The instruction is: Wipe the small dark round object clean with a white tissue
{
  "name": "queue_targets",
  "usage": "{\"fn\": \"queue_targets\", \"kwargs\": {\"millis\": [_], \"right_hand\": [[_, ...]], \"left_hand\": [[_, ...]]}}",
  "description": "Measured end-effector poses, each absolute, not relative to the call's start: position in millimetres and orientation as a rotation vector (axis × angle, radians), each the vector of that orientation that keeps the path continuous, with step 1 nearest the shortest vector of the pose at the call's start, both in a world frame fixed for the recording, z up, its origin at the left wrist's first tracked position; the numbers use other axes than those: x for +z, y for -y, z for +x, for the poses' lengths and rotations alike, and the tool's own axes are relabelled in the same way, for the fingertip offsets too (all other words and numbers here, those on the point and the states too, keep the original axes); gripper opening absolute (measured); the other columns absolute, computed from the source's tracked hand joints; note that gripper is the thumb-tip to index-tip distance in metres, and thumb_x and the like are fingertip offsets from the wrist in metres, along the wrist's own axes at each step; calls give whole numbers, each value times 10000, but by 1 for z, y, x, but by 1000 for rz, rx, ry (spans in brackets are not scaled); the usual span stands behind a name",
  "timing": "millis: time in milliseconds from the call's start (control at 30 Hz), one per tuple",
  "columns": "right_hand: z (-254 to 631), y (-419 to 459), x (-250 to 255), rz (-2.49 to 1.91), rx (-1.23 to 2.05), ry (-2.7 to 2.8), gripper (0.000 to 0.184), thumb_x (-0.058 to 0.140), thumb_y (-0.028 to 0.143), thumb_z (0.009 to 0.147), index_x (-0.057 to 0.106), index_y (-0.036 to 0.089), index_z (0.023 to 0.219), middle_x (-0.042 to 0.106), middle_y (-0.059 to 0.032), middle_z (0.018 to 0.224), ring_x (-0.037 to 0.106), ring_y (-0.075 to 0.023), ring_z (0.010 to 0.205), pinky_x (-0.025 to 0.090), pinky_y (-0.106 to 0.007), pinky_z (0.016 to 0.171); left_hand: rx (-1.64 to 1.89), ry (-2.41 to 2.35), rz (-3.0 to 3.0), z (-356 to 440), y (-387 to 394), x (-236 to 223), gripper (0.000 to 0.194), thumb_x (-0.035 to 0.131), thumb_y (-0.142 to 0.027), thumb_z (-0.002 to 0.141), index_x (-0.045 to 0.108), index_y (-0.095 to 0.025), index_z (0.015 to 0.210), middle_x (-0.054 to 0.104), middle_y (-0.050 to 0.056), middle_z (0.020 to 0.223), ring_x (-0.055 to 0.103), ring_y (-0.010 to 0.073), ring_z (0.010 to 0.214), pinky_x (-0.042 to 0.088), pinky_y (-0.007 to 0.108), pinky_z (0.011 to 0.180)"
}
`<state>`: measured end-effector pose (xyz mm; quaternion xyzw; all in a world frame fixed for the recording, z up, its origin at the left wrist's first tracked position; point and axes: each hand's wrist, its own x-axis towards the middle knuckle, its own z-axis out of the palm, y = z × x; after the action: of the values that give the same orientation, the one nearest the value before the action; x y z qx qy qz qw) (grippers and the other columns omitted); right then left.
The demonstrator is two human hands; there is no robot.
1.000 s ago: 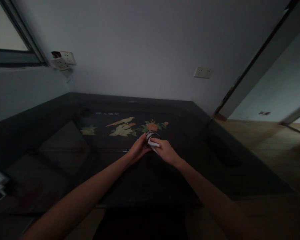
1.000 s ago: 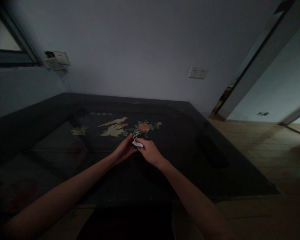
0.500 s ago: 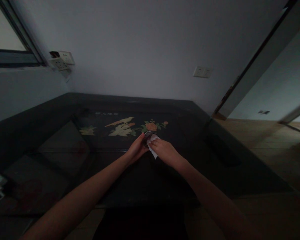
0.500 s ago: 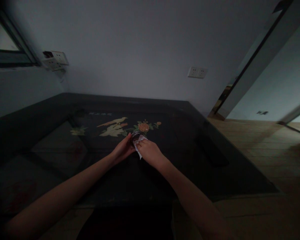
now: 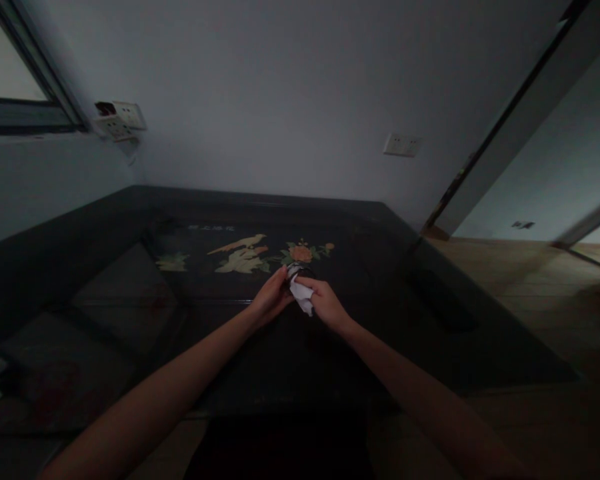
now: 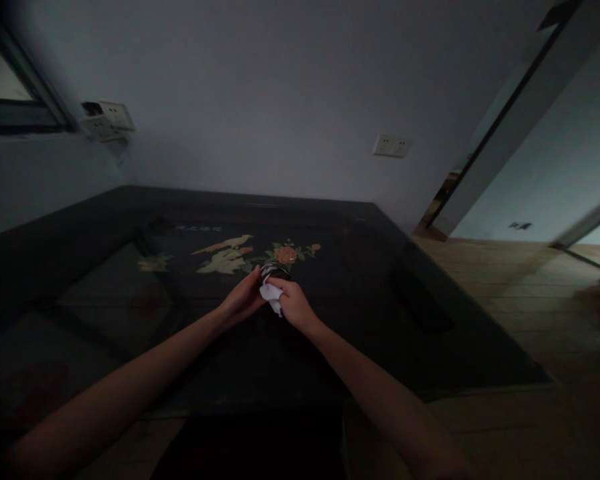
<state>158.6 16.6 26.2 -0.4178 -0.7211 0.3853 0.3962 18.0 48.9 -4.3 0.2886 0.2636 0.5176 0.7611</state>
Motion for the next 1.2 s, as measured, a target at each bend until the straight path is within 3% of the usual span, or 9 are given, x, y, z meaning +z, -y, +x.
{"fn": "queue_targets", "kwargs": {"millis": [100,233,367,533,600,767,933,1033,1200], "right_hand": [[160,-17,28,-1050,919,1896,565,380,18,705,662,154,1176,723,-72,1059,662,-210,951,499,-333,858],[169,-15,39,-1131,572,2342,562,412,-27,717,647,162,1192,681,-106,1181,622,-222,1104,455,-353,968],[173,-13,49,-1184,148,2694,425,415,29,866,600,139,1231,654,-135,1218,606,-224,1141,461,-363,985],[166,-8,51,-1184,-123,2701,358,425,67,914,582,59,1236,612,-194,1261,492,-253,1280,373,-399,1096],[163,-5,50,-1237,-132,2698,366,414,64,914,574,52,1243,617,-204,1245,525,-259,1241,393,-402,1079],[162,-3,48,-1341,58,2663,405,373,37,878,573,61,1230,633,-181,1220,595,-246,1122,453,-357,976],[164,-7,47,-1224,592,2305,481,410,-8,718,668,148,1092,698,-90,1085,632,-201,998,454,-292,896],[162,-13,41,-1103,1002,1916,424,422,62,733,697,158,1041,724,-47,906,641,-187,831,476,-276,751],[161,-23,30,-1034,1317,1380,366,545,152,673,713,150,998,727,-52,900,629,-171,768,459,-250,677]], "left_hand": [[1117,-569,624,17,-50,-5,267,497,-330,931,645,-137,1040,698,86,928,653,169,805,510,303,796],[1124,-568,642,19,-48,-2,262,545,-343,906,649,-135,1028,701,96,948,661,181,830,510,299,801],[1088,-601,676,18,-44,2,263,555,-356,900,650,-145,1024,697,98,966,658,178,823,516,288,748],[1076,-636,609,17,-44,4,266,536,-371,909,668,-158,998,691,84,970,638,151,788,500,262,716],[1058,-630,602,17,-45,4,285,514,-381,919,672,-159,1001,691,91,994,636,154,807,499,266,735],[1056,-628,635,18,-46,1,281,531,-361,911,666,-147,1033,696,101,994,644,162,808,499,273,759],[1082,-595,626,18,-45,2,245,514,-287,921,658,-136,1050,700,99,994,653,178,864,497,285,809],[1040,-599,593,15,-45,5,233,529,-306,914,663,-146,1018,696,89,964,650,179,843,498,308,826],[1003,-591,572,13,-45,6,228,494,-311,929,654,-159,988,676,84,953,645,183,851,507,342,833]]}}
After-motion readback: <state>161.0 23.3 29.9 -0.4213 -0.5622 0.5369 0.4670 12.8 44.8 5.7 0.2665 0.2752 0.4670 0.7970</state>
